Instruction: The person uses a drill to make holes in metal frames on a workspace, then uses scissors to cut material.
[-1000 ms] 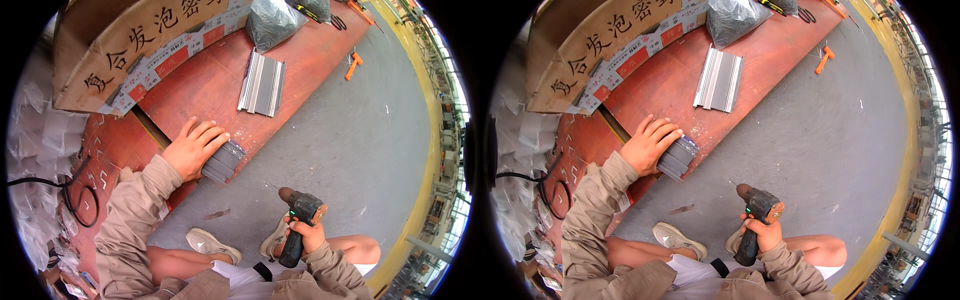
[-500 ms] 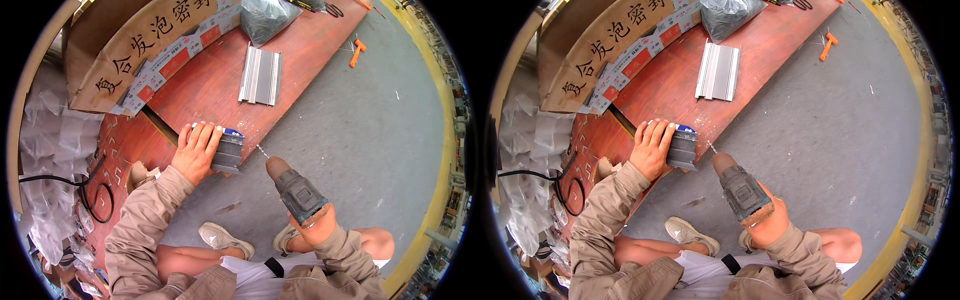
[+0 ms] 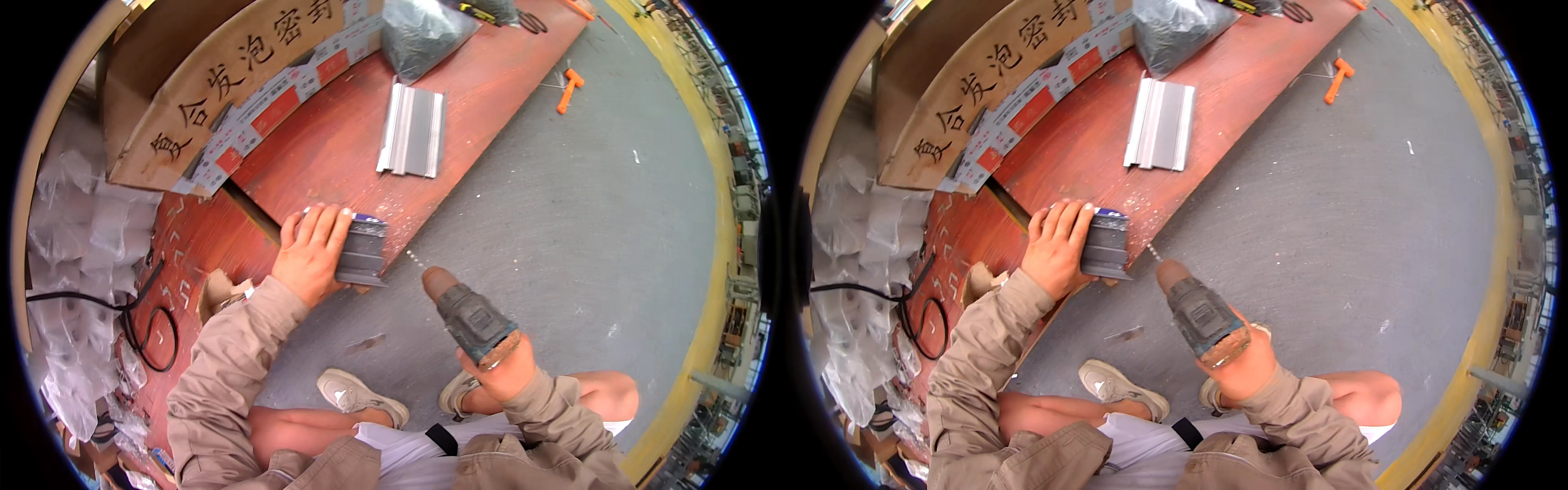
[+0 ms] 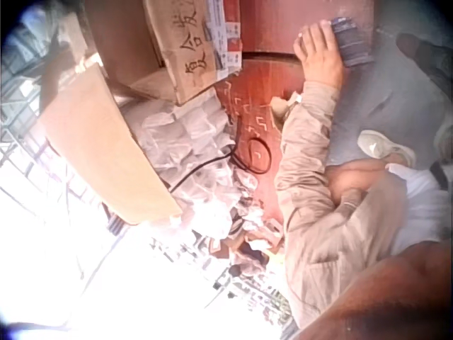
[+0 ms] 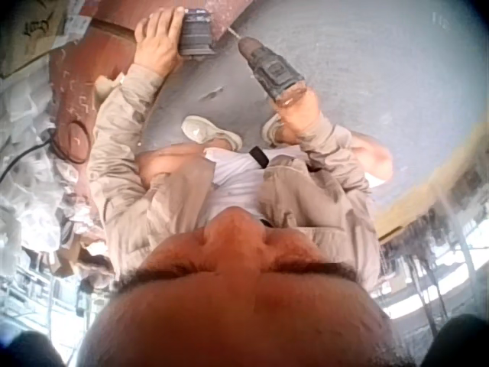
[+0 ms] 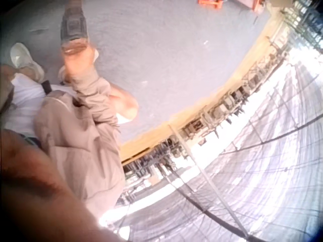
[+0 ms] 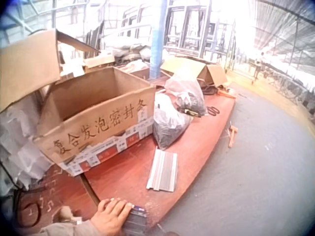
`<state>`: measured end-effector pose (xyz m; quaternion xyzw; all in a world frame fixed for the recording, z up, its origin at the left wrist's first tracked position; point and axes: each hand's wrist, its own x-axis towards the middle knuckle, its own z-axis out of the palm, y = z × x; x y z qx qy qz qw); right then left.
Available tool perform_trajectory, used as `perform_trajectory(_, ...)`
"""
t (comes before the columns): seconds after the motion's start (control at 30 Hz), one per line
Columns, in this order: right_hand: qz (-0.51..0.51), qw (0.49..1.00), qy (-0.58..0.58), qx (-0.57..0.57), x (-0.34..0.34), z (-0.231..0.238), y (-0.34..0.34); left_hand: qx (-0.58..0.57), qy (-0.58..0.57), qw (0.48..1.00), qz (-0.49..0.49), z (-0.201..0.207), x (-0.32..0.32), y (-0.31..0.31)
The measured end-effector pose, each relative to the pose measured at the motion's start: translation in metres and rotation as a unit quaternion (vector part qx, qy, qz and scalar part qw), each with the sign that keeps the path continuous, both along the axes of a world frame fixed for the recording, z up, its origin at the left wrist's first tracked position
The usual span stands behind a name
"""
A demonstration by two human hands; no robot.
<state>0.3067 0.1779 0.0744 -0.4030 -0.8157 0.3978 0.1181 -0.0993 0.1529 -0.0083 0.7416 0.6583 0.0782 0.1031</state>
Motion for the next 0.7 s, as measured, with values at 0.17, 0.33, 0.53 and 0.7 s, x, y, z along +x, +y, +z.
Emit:
perform_trajectory(0.17,-0.056,0.995,0.033,-0.08,-0.005,-0.006,-0.004,-0.176,-0.417,0.881,0.139,0.029,-0.046,-0.004)
perform_trajectory(0.33,-0.074,0.988,-0.065,-0.122,0.02,-0.008,-0.009,-0.182,-0.903,0.371,0.122,0.066,-0.022,0.03)
perform_trajectory(0.53,-0.104,0.989,-0.021,-0.105,0.027,-0.01,-0.004,-0.369,-0.676,0.625,0.13,0.025,-0.027,0.005)
perform_trajectory(0.7,-0.163,0.957,-0.044,-0.235,0.033,-0.002,0.008,-0.125,-0.19,0.962,0.151,0.051,-0.022,0.051)
